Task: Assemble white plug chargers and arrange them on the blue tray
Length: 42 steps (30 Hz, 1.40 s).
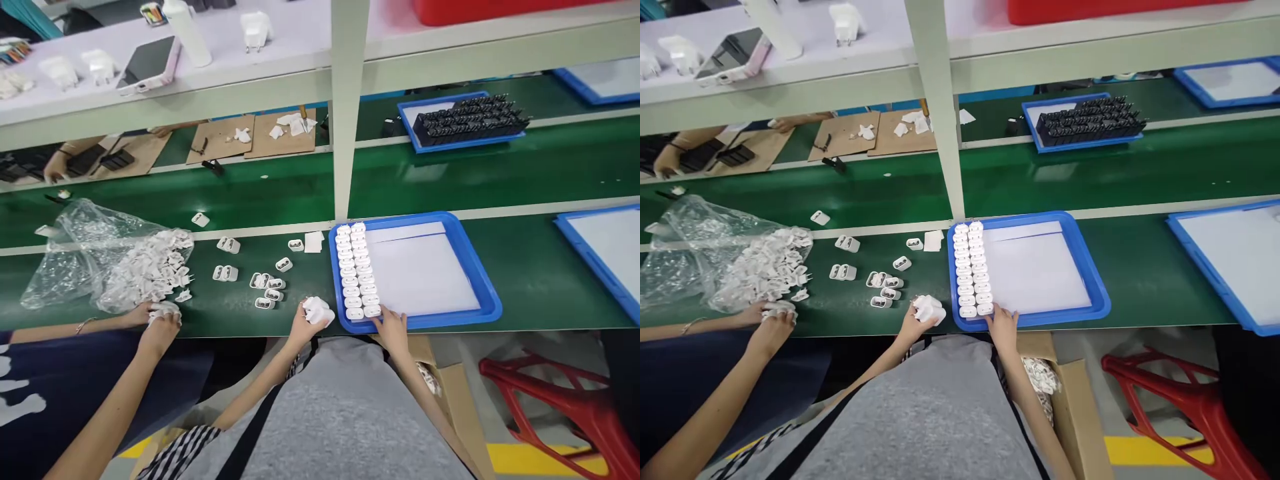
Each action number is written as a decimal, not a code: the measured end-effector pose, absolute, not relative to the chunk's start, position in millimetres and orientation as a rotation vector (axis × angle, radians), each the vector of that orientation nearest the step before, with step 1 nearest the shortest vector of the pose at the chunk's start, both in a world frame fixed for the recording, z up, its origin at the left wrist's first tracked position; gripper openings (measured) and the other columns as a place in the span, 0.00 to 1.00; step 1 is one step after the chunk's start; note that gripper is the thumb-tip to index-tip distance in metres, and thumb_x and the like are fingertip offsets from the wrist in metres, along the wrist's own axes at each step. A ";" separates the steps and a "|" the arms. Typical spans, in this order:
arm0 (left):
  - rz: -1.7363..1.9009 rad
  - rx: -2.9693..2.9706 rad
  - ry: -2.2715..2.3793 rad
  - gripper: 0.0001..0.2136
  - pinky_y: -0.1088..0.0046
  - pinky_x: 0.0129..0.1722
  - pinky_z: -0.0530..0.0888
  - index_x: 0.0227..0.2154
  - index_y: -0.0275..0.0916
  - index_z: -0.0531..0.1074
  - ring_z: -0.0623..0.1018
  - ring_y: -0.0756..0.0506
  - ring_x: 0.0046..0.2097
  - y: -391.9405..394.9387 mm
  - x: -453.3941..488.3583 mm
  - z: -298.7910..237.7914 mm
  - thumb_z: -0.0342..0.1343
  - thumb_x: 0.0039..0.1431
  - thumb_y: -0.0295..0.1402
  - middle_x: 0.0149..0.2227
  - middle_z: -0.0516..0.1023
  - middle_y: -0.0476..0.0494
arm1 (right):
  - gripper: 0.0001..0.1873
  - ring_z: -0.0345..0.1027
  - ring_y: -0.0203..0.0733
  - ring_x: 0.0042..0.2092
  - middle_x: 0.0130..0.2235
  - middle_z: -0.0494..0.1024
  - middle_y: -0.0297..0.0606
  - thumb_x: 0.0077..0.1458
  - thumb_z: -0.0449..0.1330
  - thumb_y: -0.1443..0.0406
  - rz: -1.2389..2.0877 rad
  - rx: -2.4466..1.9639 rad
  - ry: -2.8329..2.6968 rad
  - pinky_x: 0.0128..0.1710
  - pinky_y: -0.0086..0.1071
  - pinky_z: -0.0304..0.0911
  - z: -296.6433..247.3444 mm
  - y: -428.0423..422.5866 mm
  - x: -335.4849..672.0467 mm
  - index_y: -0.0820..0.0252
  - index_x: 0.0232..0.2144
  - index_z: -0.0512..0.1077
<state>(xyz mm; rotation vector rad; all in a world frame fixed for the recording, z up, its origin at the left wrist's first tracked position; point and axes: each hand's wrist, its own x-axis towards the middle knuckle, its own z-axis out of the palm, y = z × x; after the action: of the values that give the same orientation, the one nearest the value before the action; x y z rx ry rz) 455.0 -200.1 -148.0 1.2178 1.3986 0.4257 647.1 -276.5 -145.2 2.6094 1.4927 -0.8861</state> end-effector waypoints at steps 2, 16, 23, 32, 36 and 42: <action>0.462 1.224 1.402 0.27 0.68 0.39 0.66 0.39 0.38 0.55 0.70 0.45 0.39 -195.8 461.3 -145.0 0.57 0.31 0.31 0.37 0.68 0.45 | 0.17 0.61 0.47 0.42 0.35 0.72 0.47 0.49 0.49 0.64 -0.896 2.569 1.532 0.46 0.44 0.44 -145.5 -274.2 652.8 0.65 0.42 0.61; 0.160 2.156 0.959 0.28 0.74 0.41 0.64 0.42 0.34 0.59 0.67 0.44 0.43 -66.7 633.8 -99.3 0.58 0.34 0.38 0.45 0.62 0.41 | 0.28 0.65 0.37 0.30 0.41 0.67 0.43 0.37 0.50 0.66 -1.491 3.287 1.377 0.33 0.34 0.62 -152.8 -185.9 744.8 0.63 0.46 0.56; -0.282 2.344 1.079 0.27 0.64 0.45 0.58 0.40 0.25 0.62 0.62 0.36 0.46 -23.7 687.6 -120.1 0.61 0.31 0.27 0.39 0.68 0.31 | 0.36 0.65 0.38 0.33 0.44 0.65 0.41 0.31 0.51 0.71 -1.812 3.160 1.411 0.34 0.34 0.62 -200.3 -94.4 764.3 0.59 0.49 0.52; -0.076 2.283 0.902 0.17 0.72 0.46 0.59 0.42 0.37 0.62 0.62 0.46 0.47 -59.8 601.2 -97.6 0.49 0.47 0.30 0.46 0.65 0.44 | 0.35 0.59 0.48 0.44 0.43 0.66 0.41 0.29 0.56 0.69 -1.499 2.952 1.679 0.42 0.40 0.57 -202.8 -85.6 760.7 0.61 0.46 0.55; 0.048 2.002 1.046 0.12 0.74 0.41 0.64 0.37 0.38 0.66 0.68 0.48 0.41 -91.0 537.5 -104.5 0.47 0.48 0.33 0.39 0.70 0.46 | 0.34 0.61 0.46 0.42 0.42 0.66 0.42 0.31 0.55 0.68 -1.330 2.918 1.600 0.40 0.36 0.58 -194.7 -82.3 759.7 0.62 0.47 0.54; 0.020 1.761 1.275 0.10 0.77 0.35 0.66 0.32 0.37 0.68 0.70 0.50 0.35 -141.8 466.5 -113.7 0.47 0.46 0.31 0.32 0.72 0.47 | 0.26 0.57 0.48 0.46 0.42 0.65 0.46 0.38 0.48 0.65 -1.090 2.862 1.836 0.39 0.33 0.58 -185.2 -84.8 744.4 0.66 0.44 0.57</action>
<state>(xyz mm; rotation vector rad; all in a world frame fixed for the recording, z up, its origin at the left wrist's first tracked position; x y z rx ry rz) 466.5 -141.8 -113.7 1.7612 1.2754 0.0197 744.4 -84.8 -185.2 2.8621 1.8357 -1.0902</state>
